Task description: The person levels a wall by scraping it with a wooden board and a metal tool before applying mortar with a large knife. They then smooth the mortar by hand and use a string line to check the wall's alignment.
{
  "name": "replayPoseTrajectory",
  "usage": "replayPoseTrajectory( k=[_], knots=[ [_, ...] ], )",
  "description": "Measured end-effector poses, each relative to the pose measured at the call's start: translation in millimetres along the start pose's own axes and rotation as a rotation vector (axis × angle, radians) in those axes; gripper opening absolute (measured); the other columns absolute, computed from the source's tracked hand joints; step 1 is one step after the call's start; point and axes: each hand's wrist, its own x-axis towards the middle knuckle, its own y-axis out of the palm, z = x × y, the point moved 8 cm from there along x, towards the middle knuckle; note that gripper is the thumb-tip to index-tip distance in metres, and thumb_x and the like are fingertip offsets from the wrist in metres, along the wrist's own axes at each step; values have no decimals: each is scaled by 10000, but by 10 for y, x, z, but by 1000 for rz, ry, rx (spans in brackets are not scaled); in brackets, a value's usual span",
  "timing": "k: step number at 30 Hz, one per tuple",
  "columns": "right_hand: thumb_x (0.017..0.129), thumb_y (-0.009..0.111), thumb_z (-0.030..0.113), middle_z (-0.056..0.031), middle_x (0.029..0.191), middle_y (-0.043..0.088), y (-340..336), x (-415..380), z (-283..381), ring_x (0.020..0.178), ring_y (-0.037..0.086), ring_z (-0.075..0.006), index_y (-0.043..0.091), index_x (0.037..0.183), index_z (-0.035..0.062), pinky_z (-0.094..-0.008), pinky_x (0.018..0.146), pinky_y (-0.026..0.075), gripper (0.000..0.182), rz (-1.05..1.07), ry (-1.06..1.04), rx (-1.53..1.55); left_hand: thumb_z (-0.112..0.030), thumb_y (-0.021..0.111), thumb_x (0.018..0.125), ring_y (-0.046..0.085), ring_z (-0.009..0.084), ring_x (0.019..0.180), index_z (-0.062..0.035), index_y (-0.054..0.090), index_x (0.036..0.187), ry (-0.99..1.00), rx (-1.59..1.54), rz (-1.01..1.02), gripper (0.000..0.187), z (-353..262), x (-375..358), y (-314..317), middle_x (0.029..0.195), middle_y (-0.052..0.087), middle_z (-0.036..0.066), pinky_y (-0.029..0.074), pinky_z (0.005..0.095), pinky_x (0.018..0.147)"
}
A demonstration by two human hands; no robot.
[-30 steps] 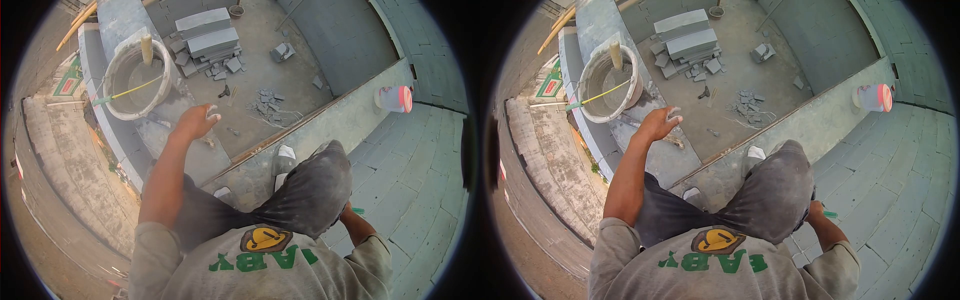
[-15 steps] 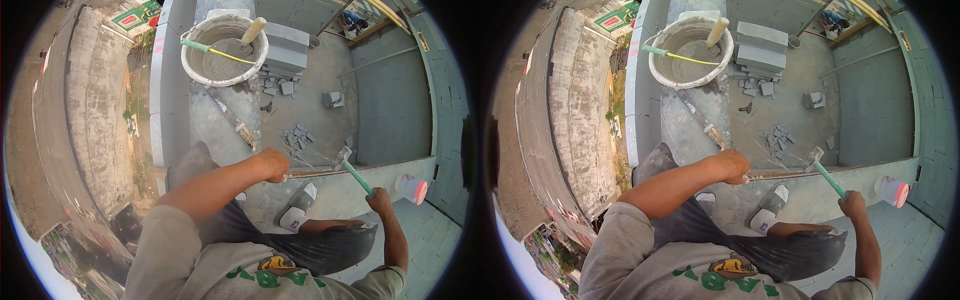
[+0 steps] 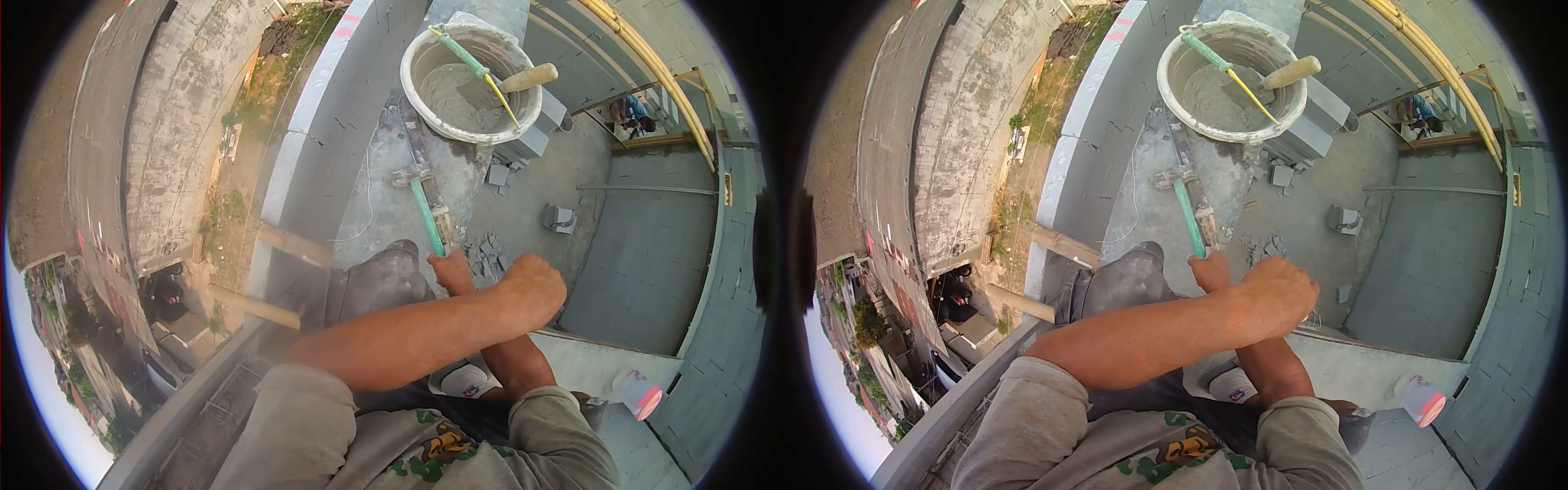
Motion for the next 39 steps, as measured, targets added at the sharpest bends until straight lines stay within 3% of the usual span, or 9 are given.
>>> replayPoseTrajectory(
  k=[1,3,6,9,12,16,20,30,39],
  knots=[
    [801,663,289,-148,717,677,57,13,-1,681,659,-285,665,877,63,-435,621,481,238,4,-1,-14,-144,702,738,697,256,852,-72,717,919,4,2,-26,195,-74,12,41,897,716,101,537,368,688],
    [798,634,311,-280,960,658,120,12,27,974,641,-411,636,1001,-13,-482,830,490,382,-89,-143,-228,-135,734,701,699,220,893,-127,766,852,3,-10,-57,154,-79,-18,34,904,732,47,537,328,691],
    [794,633,306,-292,948,654,86,35,107,961,623,-452,640,955,-23,-499,835,485,367,-147,-218,-364,-148,731,718,698,204,901,-130,763,885,18,3,-121,171,-58,-41,-119,929,731,43,535,334,690],
    [797,642,339,-279,954,657,109,-9,284,966,629,-434,626,974,-38,-492,833,489,417,-124,-195,-431,-158,721,737,695,198,909,-130,760,913,15,7,-59,182,-19,-6,-186,951,729,38,530,330,697],
    [810,642,366,-277,970,651,711,661,-524,944,627,-442,623,987,-27,-493,805,495,431,-118,-246,-424,-171,705,764,688,197,933,-131,754,952,27,37,8,198,-46,61,-139,982,725,33,527,336,713],
    [810,643,366,-276,965,651,659,483,-917,939,627,-442,624,984,-24,-494,800,495,427,-95,-325,-422,-180,709,773,670,195,995,-134,748,1004,19,20,40,238,-117,28,-50,1045,715,33,521,339,745],
    [811,644,366,-275,960,651,388,724,-694,932,627,-444,624,980,-20,-495,793,495,422,-66,-401,-350,-186,720,772,658,203,1034,-140,743,1042,24,55,99,274,-94,-33,-84,1092,705,40,521,345,759],
    [811,647,367,-274,945,651,28,596,-810,915,628,-446,626,969,-9,-498,776,496,408,-60,-529,-281,-199,683,794,677,194,955,-144,748,998,-20,110,16,222,-27,25,-80,1018,718,19,508,337,695],
    [812,649,367,-272,932,651,-219,159,-1174,899,628,-449,628,959,0,-501,760,496,396,-27,-586,-222,-267,697,792,679,240,937,-94,737,1002,217,-9,-239,275,-210,-862,-859,1020,711,86,515,391,738]
  ],
)
